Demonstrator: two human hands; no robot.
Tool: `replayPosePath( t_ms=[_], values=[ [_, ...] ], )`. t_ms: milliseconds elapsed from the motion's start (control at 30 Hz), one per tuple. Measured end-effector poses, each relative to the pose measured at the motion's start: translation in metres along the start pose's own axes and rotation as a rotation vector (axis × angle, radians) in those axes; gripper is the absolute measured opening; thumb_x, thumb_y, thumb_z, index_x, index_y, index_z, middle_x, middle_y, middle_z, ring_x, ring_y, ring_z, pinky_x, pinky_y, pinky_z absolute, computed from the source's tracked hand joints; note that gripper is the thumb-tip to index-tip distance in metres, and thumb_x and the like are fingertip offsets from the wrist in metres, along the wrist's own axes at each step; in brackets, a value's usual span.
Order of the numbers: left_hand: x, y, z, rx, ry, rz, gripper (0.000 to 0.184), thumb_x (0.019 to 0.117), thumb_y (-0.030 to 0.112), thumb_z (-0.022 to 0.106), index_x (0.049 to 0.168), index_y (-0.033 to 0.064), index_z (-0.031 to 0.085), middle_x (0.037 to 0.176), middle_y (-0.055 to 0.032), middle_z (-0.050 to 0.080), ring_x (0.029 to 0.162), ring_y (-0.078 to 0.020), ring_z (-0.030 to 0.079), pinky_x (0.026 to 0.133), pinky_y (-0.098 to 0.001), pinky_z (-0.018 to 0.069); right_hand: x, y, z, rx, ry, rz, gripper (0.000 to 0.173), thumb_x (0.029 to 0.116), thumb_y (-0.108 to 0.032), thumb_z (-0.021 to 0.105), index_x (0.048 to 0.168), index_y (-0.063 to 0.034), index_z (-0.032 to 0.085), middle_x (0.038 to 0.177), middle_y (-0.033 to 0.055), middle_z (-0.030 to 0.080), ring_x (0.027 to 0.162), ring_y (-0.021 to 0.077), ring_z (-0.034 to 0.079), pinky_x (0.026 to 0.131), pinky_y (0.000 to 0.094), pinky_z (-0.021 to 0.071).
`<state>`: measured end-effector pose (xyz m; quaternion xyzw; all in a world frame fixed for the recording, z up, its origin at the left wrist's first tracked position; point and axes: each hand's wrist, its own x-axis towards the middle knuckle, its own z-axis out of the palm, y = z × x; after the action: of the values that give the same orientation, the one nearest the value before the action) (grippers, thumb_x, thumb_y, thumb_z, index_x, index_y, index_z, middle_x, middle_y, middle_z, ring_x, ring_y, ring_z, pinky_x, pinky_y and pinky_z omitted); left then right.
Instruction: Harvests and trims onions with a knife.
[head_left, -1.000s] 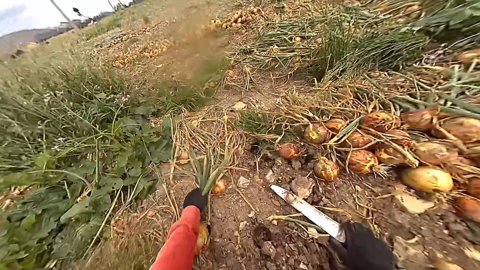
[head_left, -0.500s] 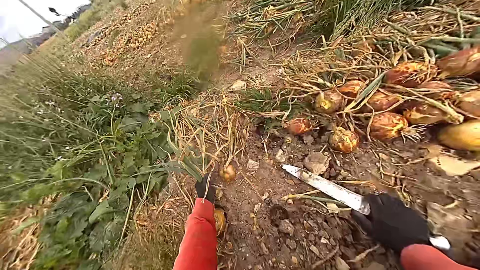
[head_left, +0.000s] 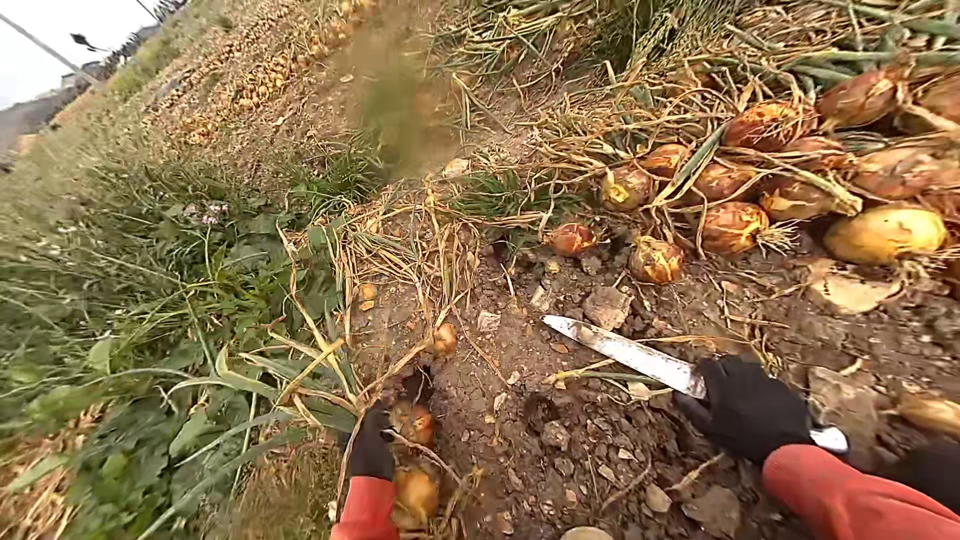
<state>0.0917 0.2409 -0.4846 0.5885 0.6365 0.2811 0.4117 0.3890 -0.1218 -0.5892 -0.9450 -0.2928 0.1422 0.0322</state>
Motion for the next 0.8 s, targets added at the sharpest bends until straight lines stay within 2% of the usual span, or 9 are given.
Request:
replayPosePath(
  t_ms=[33,100,167,267,467,633,667,733,800],
  values=[
    [0.006,0.016,0.014,0.117,-0.079,0.030,0.032,0.1078,0.020,0.054,0.122,-0.0078,0.063,0.100,-0.0163,0.066,0.086,-0.0194,0.063,0.082,-0.0372,0.0537,-0.002,-0.002,-0.002,0.003,-0.019,0.005,0.067,0.0833,-0.053,0.074,0.118,0.0037,0.065,0.119,0.0277,0.065,0.118,0.0481,0.062,0.083,0.0610,0.0549],
    [0.033,0.044,0.053,0.499,-0.266,0.116,0.042,0.1063,0.026,0.058,0.131,-0.0073,0.062,0.121,-0.0248,0.069,0.112,-0.0327,0.067,0.103,-0.0480,0.0510,-0.003,-0.007,-0.011,0.017,-0.079,0.033,0.068,0.0848,-0.054,0.072,0.122,0.0030,0.064,0.123,0.0273,0.064,0.121,0.0474,0.061,0.086,0.0607,0.0537],
    [0.060,0.067,0.101,0.846,-0.407,0.123,0.060,0.1022,0.040,0.063,0.144,-0.0023,0.053,0.138,-0.0250,0.061,0.132,-0.0370,0.058,0.114,-0.0533,0.0429,-0.001,-0.009,-0.020,0.022,-0.128,0.058,0.069,0.0863,-0.054,0.070,0.126,0.0025,0.063,0.127,0.0276,0.063,0.123,0.0469,0.060,0.089,0.0608,0.0529],
    [0.088,0.061,0.143,1.077,-0.468,0.179,0.082,0.0839,0.047,0.082,0.145,0.0023,0.052,0.143,-0.0231,0.058,0.135,-0.0363,0.055,0.113,-0.0539,0.0444,0.001,-0.011,-0.020,0.020,-0.181,0.074,0.072,0.0873,-0.056,0.066,0.130,0.0015,0.061,0.131,0.0272,0.062,0.126,0.0462,0.058,0.093,0.0608,0.0521],
    [0.067,0.058,0.158,0.953,-0.226,0.164,0.050,0.0969,0.034,0.067,0.139,0.0063,0.060,0.136,-0.0208,0.063,0.129,-0.0356,0.060,0.108,-0.0560,0.0466,0.001,-0.015,-0.020,0.025,-0.231,0.090,0.072,0.0888,-0.056,0.063,0.132,0.0009,0.060,0.133,0.0263,0.061,0.128,0.0456,0.057,0.096,0.0600,0.0506],
    [0.061,0.050,0.157,0.562,-0.140,0.149,0.059,0.1026,0.023,0.064,0.151,-0.0029,0.043,0.143,-0.0294,0.056,0.136,-0.0414,0.053,0.115,-0.0551,0.0404,0.000,-0.016,-0.022,0.071,-0.234,0.092,0.074,0.0893,-0.053,0.067,0.137,0.0025,0.057,0.137,0.0276,0.059,0.132,0.0466,0.054,0.102,0.0618,0.0463],
    [0.063,0.047,0.154,0.432,-0.128,0.143,0.057,0.1021,0.021,0.065,0.148,-0.0050,0.046,0.140,-0.0300,0.057,0.133,-0.0412,0.055,0.113,-0.0553,0.0418,-0.001,-0.017,-0.020,0.065,-0.229,0.094,0.073,0.0889,-0.053,0.068,0.136,0.0022,0.059,0.136,0.0271,0.059,0.131,0.0459,0.054,0.101,0.0611,0.0468],
    [0.073,0.039,0.154,0.191,-0.103,0.160,0.045,0.1011,0.016,0.066,0.136,-0.0083,0.054,0.123,-0.0281,0.065,0.112,-0.0361,0.065,0.100,-0.0529,0.0508,-0.002,-0.016,-0.016,0.049,-0.191,0.085,0.071,0.0877,-0.053,0.068,0.132,0.0022,0.061,0.131,0.0266,0.062,0.128,0.0455,0.057,0.098,0.0602,0.0490],
    [0.086,0.029,0.157,-0.026,-0.127,0.174,0.030,0.1067,0.016,0.056,0.127,-0.0059,0.055,0.095,-0.0145,0.064,0.074,-0.0183,0.064,0.070,-0.0363,0.0573,-0.002,-0.014,-0.012,0.041,-0.142,0.069,0.070,0.0861,-0.052,0.070,0.128,0.0033,0.063,0.127,0.0273,0.064,0.124,0.0465,0.059,0.094,0.0604,0.0507]
  ],
)
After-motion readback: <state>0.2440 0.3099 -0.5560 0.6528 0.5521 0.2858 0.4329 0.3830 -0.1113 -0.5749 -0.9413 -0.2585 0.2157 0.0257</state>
